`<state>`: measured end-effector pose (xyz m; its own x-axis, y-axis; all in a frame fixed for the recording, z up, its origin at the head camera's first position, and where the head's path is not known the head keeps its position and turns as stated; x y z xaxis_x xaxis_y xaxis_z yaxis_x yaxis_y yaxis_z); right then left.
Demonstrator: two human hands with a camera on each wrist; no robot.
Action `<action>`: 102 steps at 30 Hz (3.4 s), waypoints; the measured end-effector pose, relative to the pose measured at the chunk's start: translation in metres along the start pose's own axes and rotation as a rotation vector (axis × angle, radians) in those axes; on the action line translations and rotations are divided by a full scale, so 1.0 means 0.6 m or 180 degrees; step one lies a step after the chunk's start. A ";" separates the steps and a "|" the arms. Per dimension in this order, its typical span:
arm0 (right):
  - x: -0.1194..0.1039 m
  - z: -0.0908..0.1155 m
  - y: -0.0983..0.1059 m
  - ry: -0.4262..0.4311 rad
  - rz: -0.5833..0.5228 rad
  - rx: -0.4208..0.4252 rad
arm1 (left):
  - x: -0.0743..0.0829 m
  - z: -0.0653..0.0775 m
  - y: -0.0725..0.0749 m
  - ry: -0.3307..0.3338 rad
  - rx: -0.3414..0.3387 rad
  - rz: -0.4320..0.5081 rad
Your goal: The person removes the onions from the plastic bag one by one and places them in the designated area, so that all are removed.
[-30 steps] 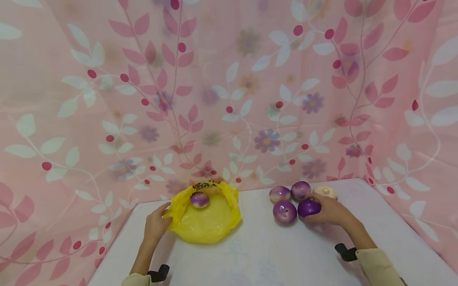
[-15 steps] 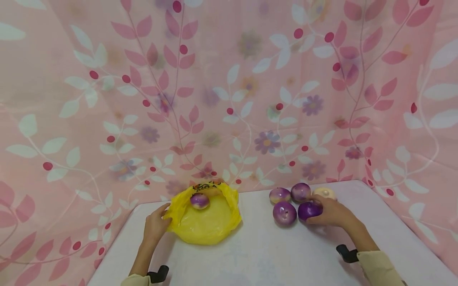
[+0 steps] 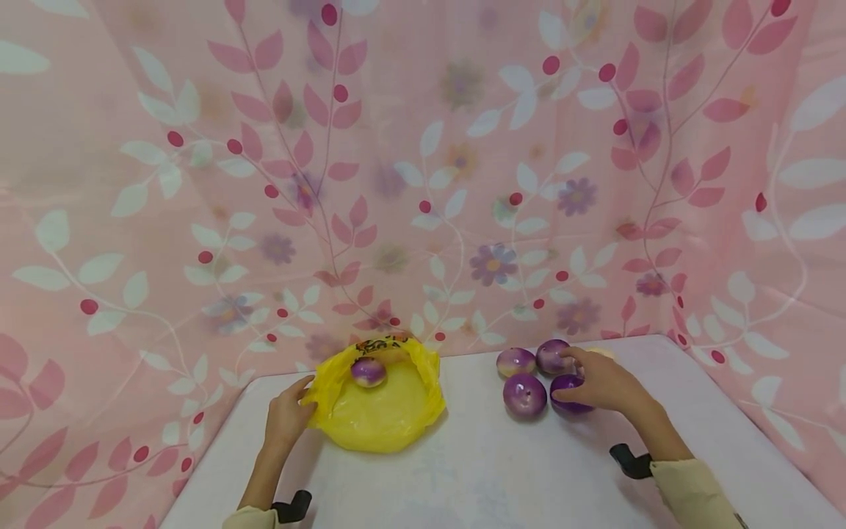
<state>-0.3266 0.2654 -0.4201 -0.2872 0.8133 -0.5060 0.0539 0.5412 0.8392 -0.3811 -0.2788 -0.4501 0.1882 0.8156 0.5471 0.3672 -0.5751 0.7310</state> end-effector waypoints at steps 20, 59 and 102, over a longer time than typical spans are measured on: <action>-0.090 -0.075 -0.051 0.0223 -0.0478 0.0129 | -0.001 0.005 -0.002 -0.0090 0.0086 0.0053; -0.280 -0.228 -0.189 0.0595 -0.0945 -0.0145 | -0.009 0.003 -0.005 -0.0045 0.0106 0.0014; -0.360 -0.294 -0.327 0.0496 -0.0591 -0.1324 | -0.006 0.000 -0.004 -0.0002 0.0055 0.0040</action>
<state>-0.4438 -0.0544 -0.4403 -0.3975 0.6520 -0.6457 -0.3900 0.5169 0.7621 -0.3827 -0.2803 -0.4542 0.1933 0.8084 0.5559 0.3804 -0.5841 0.7171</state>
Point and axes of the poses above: each hand's wrist, its own z-axis away from the middle knuckle, its own y-axis out of the back of the hand, x = y × z, the point moved 6 cm from there along -z, towards the middle knuckle, and after that the axes turned 3 degrees about -y, right-handed, at the moved point
